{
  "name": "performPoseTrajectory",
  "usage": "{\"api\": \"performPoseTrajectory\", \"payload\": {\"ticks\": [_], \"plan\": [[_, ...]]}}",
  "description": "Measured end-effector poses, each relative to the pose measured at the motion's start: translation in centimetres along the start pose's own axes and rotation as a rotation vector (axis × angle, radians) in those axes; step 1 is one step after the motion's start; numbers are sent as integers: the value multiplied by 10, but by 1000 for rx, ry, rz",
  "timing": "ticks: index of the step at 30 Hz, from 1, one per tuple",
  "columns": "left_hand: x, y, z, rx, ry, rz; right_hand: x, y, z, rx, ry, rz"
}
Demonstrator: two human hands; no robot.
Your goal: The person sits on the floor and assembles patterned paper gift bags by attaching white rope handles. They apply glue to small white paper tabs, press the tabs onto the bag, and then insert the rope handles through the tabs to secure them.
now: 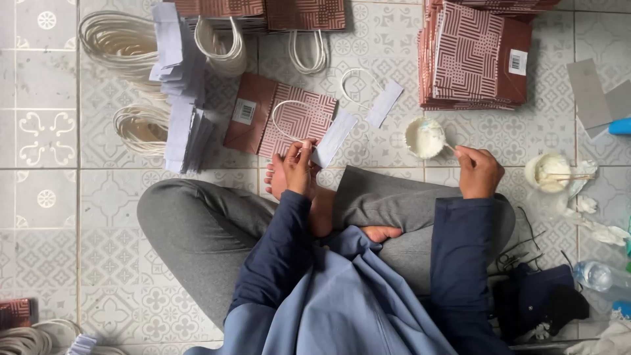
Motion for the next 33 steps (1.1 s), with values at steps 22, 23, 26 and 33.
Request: {"api": "performPoseTrajectory", "payload": {"ticks": [22, 23, 26, 33], "plan": [[-13, -53, -54, -242, -506, 1001, 19, -17, -9, -4, -201, 51], [-16, -55, -59, -259, -507, 1017, 37, -34, -9, -108, -232, 94], [-21, -60, -72, -294, -512, 1032, 28, -33, -7, -210, -274, 136], [-9, -115, -44, -680, -413, 1089, -111, 25, -17, 38, 65, -410]]}}
Point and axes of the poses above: each hand's wrist, its own z-axis away from the middle knuckle, its own y-axis out of the back of the hand, x = y × z, the point moved 9 cm from there along -z, towards the middle knuckle, and after that the axes turned 13 degrees about -x, right-handed, at the moved point
